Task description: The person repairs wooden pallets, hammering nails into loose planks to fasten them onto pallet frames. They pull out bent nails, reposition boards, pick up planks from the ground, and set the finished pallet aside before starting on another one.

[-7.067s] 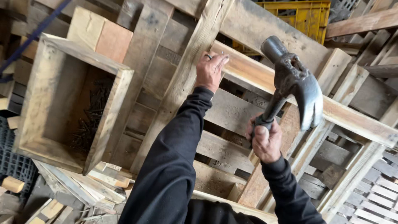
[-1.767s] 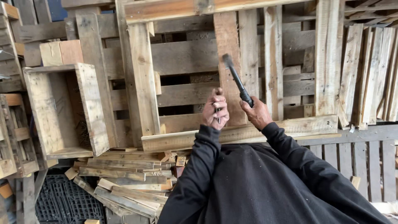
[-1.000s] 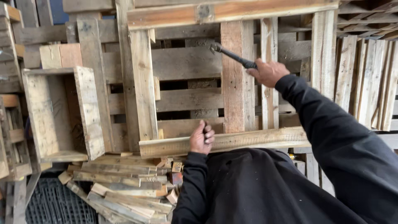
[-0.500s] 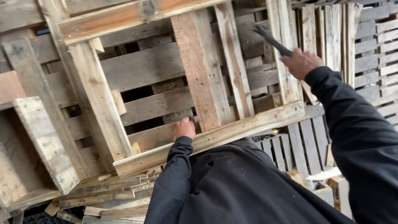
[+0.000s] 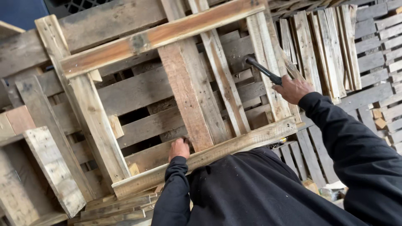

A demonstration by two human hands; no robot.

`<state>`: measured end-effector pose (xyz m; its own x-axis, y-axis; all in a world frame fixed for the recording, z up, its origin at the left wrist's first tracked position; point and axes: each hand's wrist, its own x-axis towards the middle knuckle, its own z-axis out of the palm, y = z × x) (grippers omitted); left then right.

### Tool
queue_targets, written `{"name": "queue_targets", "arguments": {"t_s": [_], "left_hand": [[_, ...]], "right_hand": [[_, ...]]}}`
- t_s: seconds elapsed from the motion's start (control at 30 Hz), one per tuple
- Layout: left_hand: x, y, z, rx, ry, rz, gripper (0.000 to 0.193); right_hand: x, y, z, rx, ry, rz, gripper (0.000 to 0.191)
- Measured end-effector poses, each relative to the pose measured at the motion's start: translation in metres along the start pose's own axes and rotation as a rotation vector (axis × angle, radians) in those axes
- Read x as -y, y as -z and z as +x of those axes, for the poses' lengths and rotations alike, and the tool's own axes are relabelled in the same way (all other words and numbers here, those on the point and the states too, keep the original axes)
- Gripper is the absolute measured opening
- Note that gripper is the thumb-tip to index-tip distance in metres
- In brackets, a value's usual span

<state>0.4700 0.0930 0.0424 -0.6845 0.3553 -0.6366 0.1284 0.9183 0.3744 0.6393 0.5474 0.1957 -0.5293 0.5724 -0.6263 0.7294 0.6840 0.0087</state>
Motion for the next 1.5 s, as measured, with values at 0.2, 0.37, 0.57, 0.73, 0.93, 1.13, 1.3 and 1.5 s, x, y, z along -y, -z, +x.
{"name": "queue_targets", "arguments": {"t_s": [0.2,0.37,0.57,0.73,0.93,1.13,1.3,1.5], "left_hand": [[0.007,-0.02,0.001,-0.32,-0.1,-0.019,0.027],[0.002,-0.03,0.001,-0.555,-0.1,-0.267,0.033],[-0.01,-0.051,-0.011,-0.418,0.063,-0.873,0.033],[-0.019,-0.054,-0.023,-0.401,-0.052,-0.552,0.04],[-0.025,-0.04,-0.023,-0.287,0.048,-0.626,0.038],[-0.027,-0.046,-0.023,-0.282,0.112,-0.711,0.037],[-0.037,-0.051,-0.019,-0.355,0.079,-0.673,0.036],[-0.055,-0.052,-0.026,-0.365,0.158,-0.633,0.035]], "right_hand": [[0.013,-0.025,-0.014,-0.069,0.182,0.289,0.05],[0.012,-0.076,-0.07,-0.181,0.478,0.47,0.048],[-0.029,-0.133,-0.145,-0.13,0.53,0.594,0.052],[-0.105,-0.137,-0.165,0.09,0.34,0.288,0.047],[-0.143,-0.17,-0.167,-0.057,0.253,0.26,0.053],[-0.116,-0.15,-0.15,-0.028,0.479,0.363,0.05],[-0.14,-0.095,-0.11,0.058,0.639,-0.05,0.034],[-0.197,-0.086,-0.088,0.188,0.463,-0.321,0.052]]}}
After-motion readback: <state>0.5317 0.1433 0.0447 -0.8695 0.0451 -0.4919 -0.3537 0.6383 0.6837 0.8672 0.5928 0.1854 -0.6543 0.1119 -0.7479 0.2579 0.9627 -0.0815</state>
